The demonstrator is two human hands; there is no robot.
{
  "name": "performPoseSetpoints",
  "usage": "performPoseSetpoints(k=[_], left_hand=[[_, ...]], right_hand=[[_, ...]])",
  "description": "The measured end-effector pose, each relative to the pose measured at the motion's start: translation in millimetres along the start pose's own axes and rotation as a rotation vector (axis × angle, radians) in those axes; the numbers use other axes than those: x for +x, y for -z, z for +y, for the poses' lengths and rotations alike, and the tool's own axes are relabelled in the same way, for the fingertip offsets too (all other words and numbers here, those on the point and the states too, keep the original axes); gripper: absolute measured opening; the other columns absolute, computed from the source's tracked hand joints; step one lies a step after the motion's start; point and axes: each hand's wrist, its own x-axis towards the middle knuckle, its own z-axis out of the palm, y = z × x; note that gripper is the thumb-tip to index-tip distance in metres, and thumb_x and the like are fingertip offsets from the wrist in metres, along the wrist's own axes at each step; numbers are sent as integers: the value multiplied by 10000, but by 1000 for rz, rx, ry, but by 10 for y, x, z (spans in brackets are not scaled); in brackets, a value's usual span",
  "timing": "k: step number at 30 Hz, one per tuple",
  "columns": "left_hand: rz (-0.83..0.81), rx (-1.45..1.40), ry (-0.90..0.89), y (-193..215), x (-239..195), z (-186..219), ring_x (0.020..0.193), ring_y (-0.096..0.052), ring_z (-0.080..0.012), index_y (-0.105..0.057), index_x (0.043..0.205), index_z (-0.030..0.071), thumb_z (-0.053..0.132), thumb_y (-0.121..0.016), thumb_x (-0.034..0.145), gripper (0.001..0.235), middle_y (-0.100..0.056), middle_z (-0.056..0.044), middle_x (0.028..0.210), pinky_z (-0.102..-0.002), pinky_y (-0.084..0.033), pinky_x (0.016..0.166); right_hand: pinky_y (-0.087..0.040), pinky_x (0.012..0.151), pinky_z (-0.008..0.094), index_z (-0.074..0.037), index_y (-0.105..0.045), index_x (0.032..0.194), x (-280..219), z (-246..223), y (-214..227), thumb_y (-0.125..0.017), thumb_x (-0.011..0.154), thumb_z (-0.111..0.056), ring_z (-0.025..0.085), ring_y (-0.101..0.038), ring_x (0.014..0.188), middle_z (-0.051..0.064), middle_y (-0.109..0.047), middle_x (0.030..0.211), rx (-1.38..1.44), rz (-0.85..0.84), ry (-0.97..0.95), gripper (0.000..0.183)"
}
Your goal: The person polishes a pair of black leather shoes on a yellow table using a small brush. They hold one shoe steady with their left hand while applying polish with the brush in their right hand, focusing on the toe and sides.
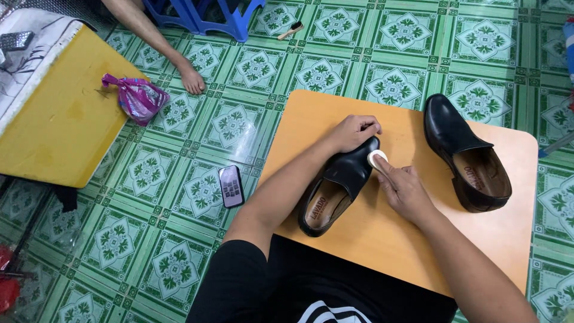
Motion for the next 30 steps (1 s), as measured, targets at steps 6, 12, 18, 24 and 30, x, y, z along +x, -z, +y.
performPoseSetpoints(k=[6, 12, 18, 24, 30], left_hand=[[7, -20, -5, 2, -6, 31, 592, -555, -196, -607, 751, 152, 255, -467, 791, 178, -558, -76, 552, -326, -443, 613], [11, -9, -12, -5, 13, -25, 604, -571, -224, -608, 760, 143, 247, -467, 791, 178, -575, -88, 566, -339, -444, 611], [6, -20, -11, 23, -3, 76, 595, -556, -208, -610, 759, 137, 237, -468, 793, 177, -551, -91, 549, -330, -445, 606], [5, -17, -11, 23, -7, 63, 600, -564, -212, -611, 764, 141, 244, -467, 797, 181, -564, -84, 555, -330, -448, 607], [10, -34, 8, 9, -3, 57, 593, -551, -195, -617, 766, 134, 226, -472, 796, 175, -557, -80, 543, -315, -445, 606]], right_hand=[[-401, 631, 295, -106, -463, 1244, 71, -99, 73, -493, 787, -117, 188, -580, 590, 64, -576, 646, -4, -18, 10, 458], [-396, 609, 299, -110, -466, 1240, 30, -43, 31, -503, 779, -118, 187, -581, 588, 51, -587, 673, 18, -21, 6, 462], [-401, 615, 307, -122, -446, 1256, 122, -168, 123, -528, 758, -108, 203, -575, 578, 68, -562, 631, 23, -37, -6, 505], [-399, 621, 301, -133, -436, 1263, 79, -121, 88, -525, 763, -100, 190, -578, 579, 61, -581, 657, 21, -48, -24, 509], [-405, 638, 295, -144, -442, 1261, -9, -20, 8, -560, 734, -115, 190, -582, 588, 61, -583, 643, 23, -44, -59, 540]])
